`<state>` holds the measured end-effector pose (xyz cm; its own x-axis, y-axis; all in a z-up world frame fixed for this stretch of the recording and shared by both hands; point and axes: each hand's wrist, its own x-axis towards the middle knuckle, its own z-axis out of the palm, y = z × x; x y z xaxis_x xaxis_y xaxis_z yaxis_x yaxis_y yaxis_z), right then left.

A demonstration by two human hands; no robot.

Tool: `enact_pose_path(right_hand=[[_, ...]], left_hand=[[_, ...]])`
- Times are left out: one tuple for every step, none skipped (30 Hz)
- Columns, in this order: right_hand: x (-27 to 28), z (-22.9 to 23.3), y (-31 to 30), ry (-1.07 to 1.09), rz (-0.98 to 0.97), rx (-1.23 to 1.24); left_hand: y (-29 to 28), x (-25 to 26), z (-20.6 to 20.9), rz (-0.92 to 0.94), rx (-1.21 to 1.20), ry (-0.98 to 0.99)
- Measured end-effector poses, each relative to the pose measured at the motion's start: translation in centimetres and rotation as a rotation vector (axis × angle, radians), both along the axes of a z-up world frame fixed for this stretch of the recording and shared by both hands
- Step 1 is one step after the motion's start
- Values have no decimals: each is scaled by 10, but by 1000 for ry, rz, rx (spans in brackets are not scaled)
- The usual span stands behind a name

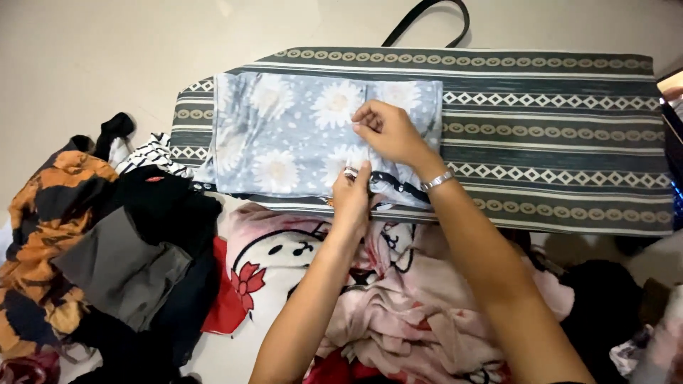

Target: Folding various items of clothing including a striped shirt, a floral item, and a grey shirt on an ironing board.

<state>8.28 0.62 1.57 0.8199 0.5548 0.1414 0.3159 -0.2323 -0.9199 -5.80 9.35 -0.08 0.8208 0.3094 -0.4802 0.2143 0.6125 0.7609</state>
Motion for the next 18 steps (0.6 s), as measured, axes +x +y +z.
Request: enact_pose_path(right_hand=[[-2,3,-3,-3,0,-2],[-2,7,-6,4,10,64],[-2,10,-9,11,20,131],[-6,19,-13,14,19,128],[-10,27,-16,-111,-62,50],[-13,35,-19,-236,-140,-28],[-13,34,-21,-233,-140,-29],[-13,33,-22,-382,-211,-226],[-14,32,-23,-530,-280,-425],[-13,31,-21,-530,-280,-422],[-12,30,-18,-525,-272,-541],[-11,28,-18,-516,-264,-664],[-9,23,-19,-515,-265,-665],[-7,17,-19,-512,-249,-711],[-6,11,-20,-508,-233,-757],[-5,10,-22,-508,-237,-760],[-4,8,-23,-532,-236,-759],[-3,6,-24,-555,-235,-758]], left_hand=[[-1,-2,-6,0,-2,-3],[-1,-3,-13,33,100,-77],[-1,-4,-19,67,202,-150],[3,-7,-27,66,199,-146],[7,-11,-34,56,244,-129],[12,-14,-42,48,290,-112],[15,-14,-33,48,289,-109],[18,-13,-25,62,372,-131],[21,-13,-16,75,455,-153],[22,-12,6,76,457,-153],[22,-10,29,117,660,-201],[21,-8,51,154,859,-249],[20,-2,54,153,858,-248],[20,4,58,91,1073,-306],[19,9,62,26,1287,-364],[20,20,56,24,1283,-369],[21,32,51,-92,1433,-400],[23,43,46,-212,1581,-431]])
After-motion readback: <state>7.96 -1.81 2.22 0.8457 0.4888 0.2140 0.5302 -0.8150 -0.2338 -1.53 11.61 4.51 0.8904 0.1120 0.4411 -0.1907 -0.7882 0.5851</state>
